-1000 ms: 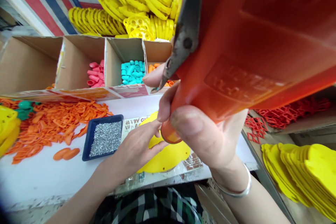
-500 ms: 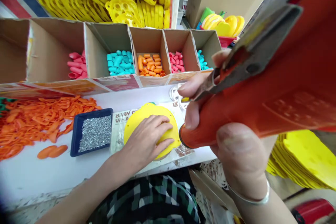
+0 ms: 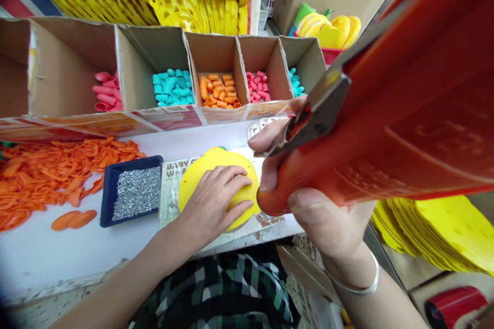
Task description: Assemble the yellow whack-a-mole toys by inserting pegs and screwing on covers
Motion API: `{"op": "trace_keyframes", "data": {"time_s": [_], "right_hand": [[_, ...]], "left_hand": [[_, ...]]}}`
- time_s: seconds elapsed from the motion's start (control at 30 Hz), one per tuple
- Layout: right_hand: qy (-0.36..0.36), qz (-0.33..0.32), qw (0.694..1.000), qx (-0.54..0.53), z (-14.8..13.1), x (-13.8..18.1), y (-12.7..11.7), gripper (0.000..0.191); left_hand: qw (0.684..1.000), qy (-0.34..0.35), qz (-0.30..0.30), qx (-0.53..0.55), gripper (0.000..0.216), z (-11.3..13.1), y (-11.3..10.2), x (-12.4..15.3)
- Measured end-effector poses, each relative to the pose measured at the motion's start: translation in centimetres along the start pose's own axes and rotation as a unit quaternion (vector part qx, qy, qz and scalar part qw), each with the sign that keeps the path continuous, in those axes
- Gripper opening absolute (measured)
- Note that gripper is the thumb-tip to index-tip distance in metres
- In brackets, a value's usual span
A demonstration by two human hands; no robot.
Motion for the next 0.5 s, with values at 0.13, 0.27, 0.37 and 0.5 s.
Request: {"op": "trace_keyframes", "data": {"time_s": [0.13,0.27,0.37,0.5], "right_hand": [[-0.016,0.009,0.999,-0.044,0.7,0.5,-0.4,0.036],[-0.02,-0.02,0.997,-0.067,1.1,0.4,-0.2,0.039],[-0.017,-0.066,0.994,-0.086,0.8,0.1,0.9,0.042],[-0.013,-0.114,0.991,-0.072,0.3,0.2,2.2,0.039]], "left_hand": [[1.0,0.001,-0.004,0.004,0.022,0.0,0.0,0.0],[1.0,-0.003,-0.004,0.009,0.022,0.1,-0.1,0.0],[1.0,-0.005,-0.007,0.009,0.023,0.0,0.0,-0.1],[1.0,-0.002,-0.005,-0.006,0.024,0.0,0.2,-0.1]]}}
Point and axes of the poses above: each hand's wrist, its own x-axis away from the middle knuckle, its own y-axis out of the palm, z = x × y, the point moved 9 cm from there along -x, towards the middle knuckle, and after that the axes turned 2 degrees about -y, right-handed, at the moved point
